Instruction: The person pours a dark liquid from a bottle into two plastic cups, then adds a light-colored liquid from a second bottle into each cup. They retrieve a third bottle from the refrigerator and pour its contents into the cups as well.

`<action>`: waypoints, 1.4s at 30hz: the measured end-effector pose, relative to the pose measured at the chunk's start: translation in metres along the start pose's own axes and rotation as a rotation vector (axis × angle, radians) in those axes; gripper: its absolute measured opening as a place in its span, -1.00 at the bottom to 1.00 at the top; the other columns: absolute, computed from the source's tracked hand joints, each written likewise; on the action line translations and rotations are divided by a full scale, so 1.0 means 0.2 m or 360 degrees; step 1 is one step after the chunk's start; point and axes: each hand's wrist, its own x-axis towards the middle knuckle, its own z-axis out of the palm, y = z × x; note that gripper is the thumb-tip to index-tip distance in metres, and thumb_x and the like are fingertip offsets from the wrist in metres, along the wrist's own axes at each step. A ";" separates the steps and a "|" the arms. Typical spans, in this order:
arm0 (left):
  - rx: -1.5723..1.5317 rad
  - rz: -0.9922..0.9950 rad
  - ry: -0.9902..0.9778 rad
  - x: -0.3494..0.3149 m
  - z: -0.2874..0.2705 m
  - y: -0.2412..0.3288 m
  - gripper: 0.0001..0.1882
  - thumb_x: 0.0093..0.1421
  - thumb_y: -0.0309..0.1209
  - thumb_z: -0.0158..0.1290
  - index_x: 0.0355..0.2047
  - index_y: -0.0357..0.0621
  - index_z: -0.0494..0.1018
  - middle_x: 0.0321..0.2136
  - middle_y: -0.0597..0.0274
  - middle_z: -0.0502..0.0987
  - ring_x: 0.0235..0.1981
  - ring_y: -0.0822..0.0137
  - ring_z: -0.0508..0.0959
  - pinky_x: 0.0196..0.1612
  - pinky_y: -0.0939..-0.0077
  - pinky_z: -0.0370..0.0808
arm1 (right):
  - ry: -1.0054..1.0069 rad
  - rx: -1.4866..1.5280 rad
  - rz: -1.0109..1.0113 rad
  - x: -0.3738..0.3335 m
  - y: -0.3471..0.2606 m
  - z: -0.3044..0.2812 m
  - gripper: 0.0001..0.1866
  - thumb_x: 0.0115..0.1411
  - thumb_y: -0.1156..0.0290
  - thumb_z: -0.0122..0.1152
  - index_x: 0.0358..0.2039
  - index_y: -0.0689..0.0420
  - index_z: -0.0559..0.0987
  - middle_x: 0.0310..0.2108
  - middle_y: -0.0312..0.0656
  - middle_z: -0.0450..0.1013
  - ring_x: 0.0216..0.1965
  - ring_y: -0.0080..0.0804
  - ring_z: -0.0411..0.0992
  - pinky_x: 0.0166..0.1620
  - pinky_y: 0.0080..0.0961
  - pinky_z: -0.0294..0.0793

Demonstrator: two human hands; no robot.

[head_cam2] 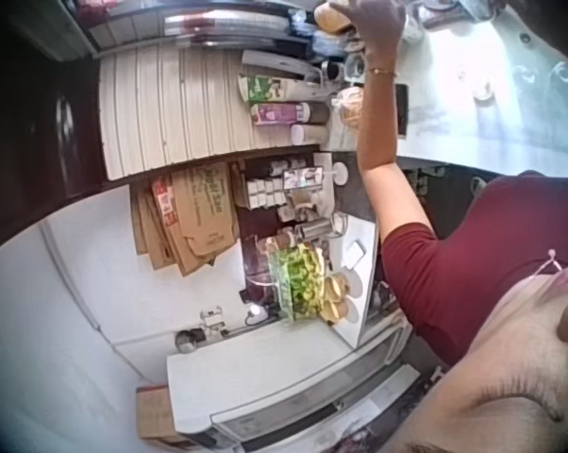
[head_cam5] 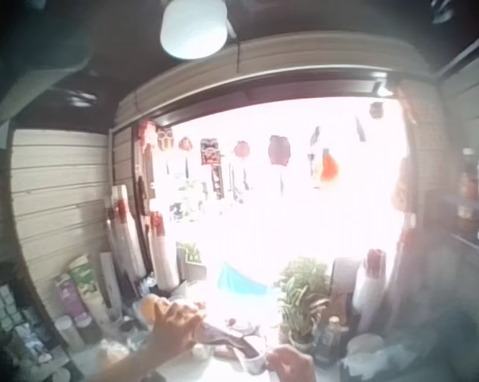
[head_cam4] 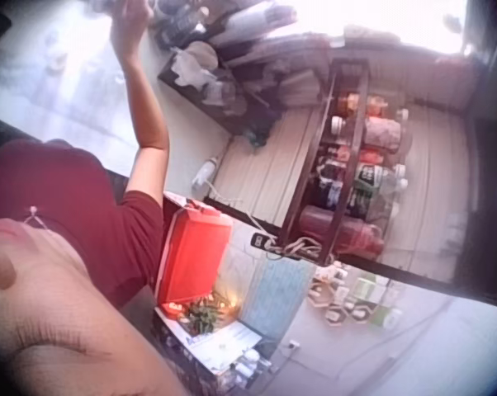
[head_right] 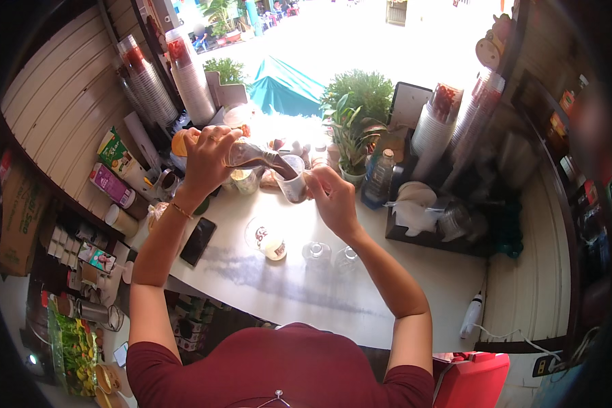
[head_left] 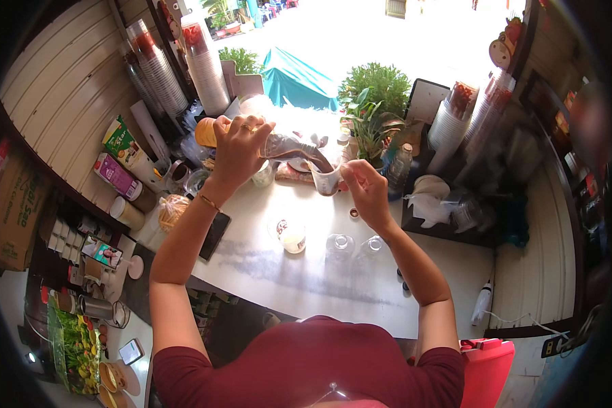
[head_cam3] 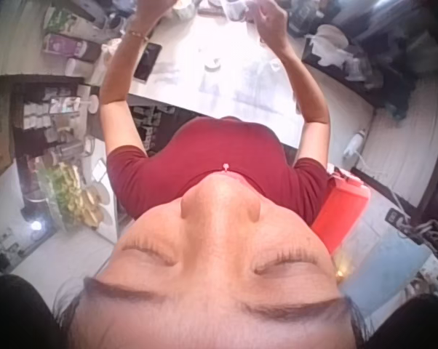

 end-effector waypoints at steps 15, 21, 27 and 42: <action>0.0047 0.0082 0.0014 0.00 0.01 0.01 -0.52 -0.10 -0.51 0.16 -0.11 0.10 0.43 -0.20 0.32 0.48 -0.12 0.29 0.41 -0.03 0.11 0.14 | 0.0054 0.0048 0.0020 -0.04 -0.02 0.00 -0.89 0.26 0.47 0.09 -0.30 0.25 0.49 -0.48 -0.30 0.48 -0.46 -0.65 0.47 -0.38 -0.69 0.46; 0.0020 0.0054 -0.0003 0.01 -0.01 0.02 -0.51 -0.12 -0.54 0.16 -0.11 0.10 0.44 -0.19 0.31 0.49 -0.11 0.29 0.42 -0.03 0.11 0.14 | 0.0052 0.0054 0.0029 -0.04 -0.01 0.00 -0.90 0.26 0.48 0.09 -0.30 0.25 0.49 -0.49 -0.31 0.47 -0.48 -0.66 0.44 -0.40 -0.70 0.44; 0.0010 0.0046 -0.0019 0.01 0.01 0.01 -0.52 -0.12 -0.55 0.16 -0.12 0.09 0.44 -0.17 0.31 0.49 -0.10 0.29 0.42 -0.03 0.12 0.13 | 0.0055 0.0064 0.0041 -0.04 0.03 0.00 -0.90 0.25 0.47 0.10 -0.30 0.24 0.50 -0.51 -0.32 0.46 -0.49 -0.67 0.44 -0.40 -0.71 0.43; 0.0146 0.0105 0.0015 -0.03 0.05 -0.01 -0.50 -0.10 -0.22 0.26 -0.09 0.12 0.45 -0.21 0.39 0.49 -0.11 0.35 0.43 -0.09 0.20 0.12 | 0.0041 0.0111 0.0078 -0.04 0.03 0.02 -0.89 0.25 0.47 0.10 -0.31 0.25 0.50 -0.52 -0.32 0.45 -0.48 -0.65 0.44 -0.40 -0.69 0.45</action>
